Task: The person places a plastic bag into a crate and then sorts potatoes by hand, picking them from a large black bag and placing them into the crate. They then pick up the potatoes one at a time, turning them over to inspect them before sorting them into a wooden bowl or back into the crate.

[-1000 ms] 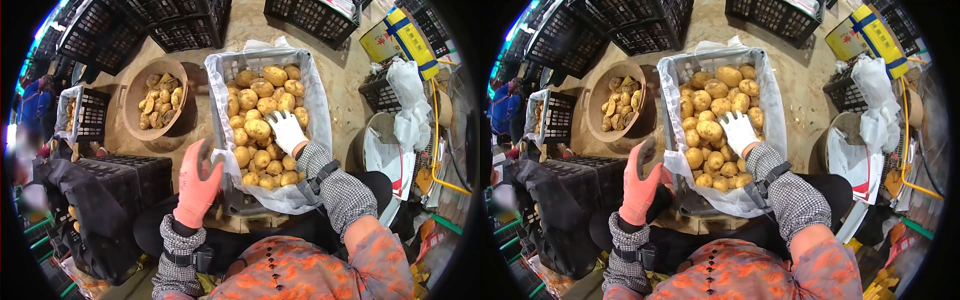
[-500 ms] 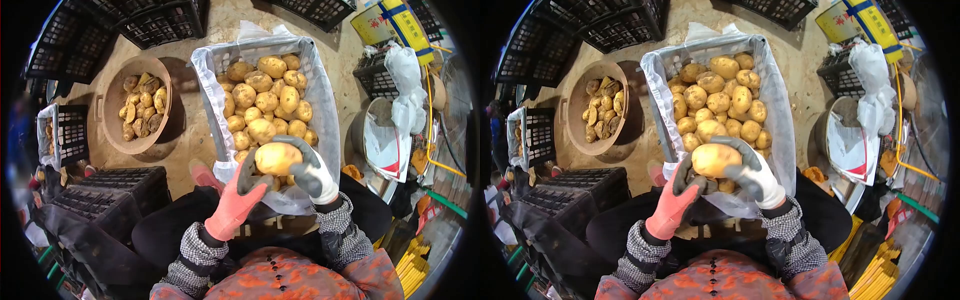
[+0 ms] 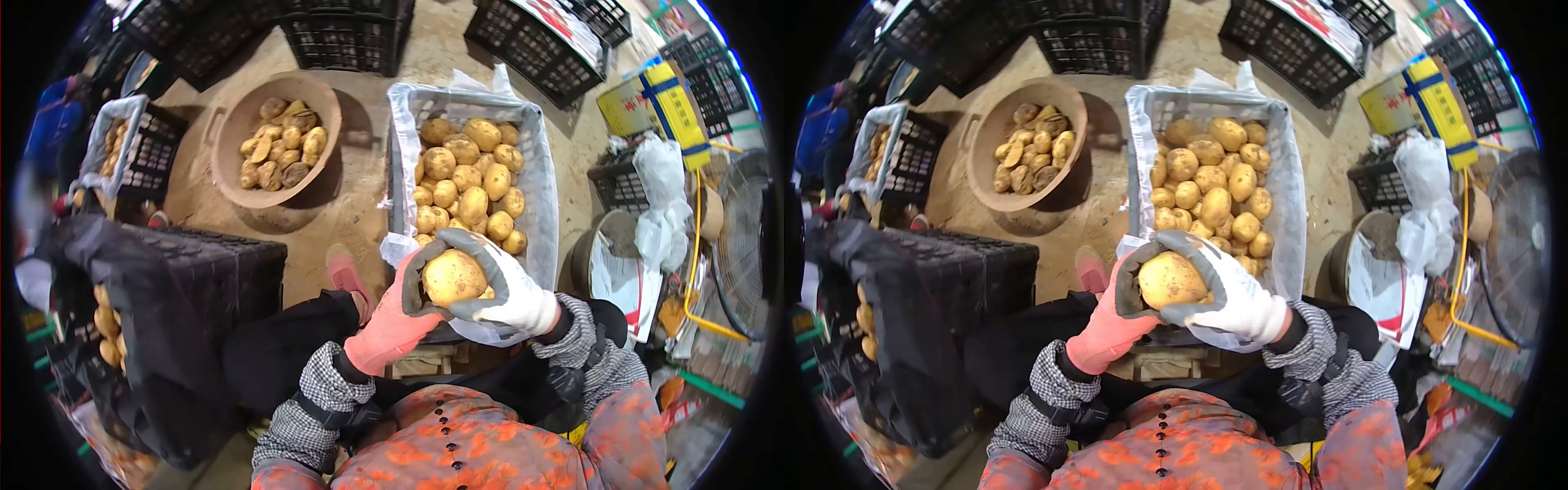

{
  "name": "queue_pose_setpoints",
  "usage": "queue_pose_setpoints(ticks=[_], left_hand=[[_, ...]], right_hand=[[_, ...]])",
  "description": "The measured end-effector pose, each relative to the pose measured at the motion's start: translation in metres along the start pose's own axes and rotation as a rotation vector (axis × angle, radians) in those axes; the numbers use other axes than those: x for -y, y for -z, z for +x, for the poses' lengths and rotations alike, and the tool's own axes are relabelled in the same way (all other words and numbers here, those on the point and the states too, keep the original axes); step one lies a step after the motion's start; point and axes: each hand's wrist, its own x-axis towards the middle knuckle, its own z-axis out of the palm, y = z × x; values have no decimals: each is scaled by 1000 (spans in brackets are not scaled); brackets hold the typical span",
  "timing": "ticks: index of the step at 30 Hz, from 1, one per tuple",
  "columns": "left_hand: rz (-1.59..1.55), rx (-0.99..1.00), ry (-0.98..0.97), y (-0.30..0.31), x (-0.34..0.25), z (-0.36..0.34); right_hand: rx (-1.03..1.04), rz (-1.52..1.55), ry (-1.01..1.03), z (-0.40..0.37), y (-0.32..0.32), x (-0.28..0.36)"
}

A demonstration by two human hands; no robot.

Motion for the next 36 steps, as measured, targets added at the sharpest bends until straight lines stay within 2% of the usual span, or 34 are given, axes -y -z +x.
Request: queue_pose_setpoints(ticks=[1, 2, 4, 5, 6, 8, 9, 10, 11, 13, 16, 17, 18, 19, 20, 22, 25, 26, 28, 29, 30, 31, 32, 33, 34, 35, 36], left_hand=[[221, 16, -73, 2, 7, 0], [445, 30, -137, 3, 12, -1], [548, 19, -177, -2, 16, -4], [456, 42, -142, -8, 19, -6], [366, 74, -104, -14, 22, -7], [200, 103, -84, -18, 18, -6], [70, 139, -43, -19, 13, -8], [-60, 173, -4, -22, 9, -10], [-48, 182, -7, -25, 11, -12], [-190, 36, -3, -31, 17, -22], [-300, 20, -25, -47, 18, -43], [-410, 28, 38, -35, 28, -44], [329, 99, -247, -6, 59, -58], [-127, -57, 64, 37, 118, -58], [-423, -125, -34, 22, 112, -68], [-210, -117, -49, -31, 21, -93], [253, -368, -487, -23, -50, -148], [851, -533, -802, -5, -76, -165], [1211, -1154, -864, 16, -119, -208], [1248, -1311, -974, 13, -147, -211], [986, -1304, -1042, 11, -168, -216], [1078, -1441, -1037, 23, -181, -224], [1164, -1379, -1061, 54, -189, -242], [1083, -1375, -1087, 61, -189, -243], [1283, -1336, -1169, 49, -181, -226], [1205, -1248, -1167, 37, -170, -205], [1128, -1177, -1162, 16, -155, -179]], right_hand=[[-26, -162, 53, 0, -2, 2], [-5, -161, 74, -1, 0, -3], [-48, -470, 244, -10, 4, -27], [-97, -344, 238, -16, 9, -38], [-113, -229, 120, -13, 15, -28], [-260, 401, -83, -19, 17, -22], [-296, 347, -183, -22, 27, -4], [-322, 586, -179, -24, 33, -11], [-292, 566, -84, -28, 42, -14], [-246, 539, 26, -33, 46, -10], [-97, 233, 313, -40, 26, 8], [-16, -43, 349, -45, 19, 5], [71, -305, 419, -45, 12, -2], [116, -164, 349, -44, -1, 16], [158, -37, 255, -45, -8, 29], [49, -193, 214, -42, 12, 5], [-329, 19, 125, -31, 33, -21], [-427, 107, 79, -30, 42, -30], [-505, 200, 75, -27, 59, -43], [-545, 226, 48, -27, 65, -44], [-575, 205, 104, -29, 72, -50], [-578, 166, 114, -29, 80, -53], [-648, 116, 86, -27, 86, -59], [-667, 73, 69, -26, 91, -63], [-659, 57, 43, -26, 94, -65], [-610, 33, -41, -26, 100, -75], [-574, -255, -63, -21, 94, -79]])
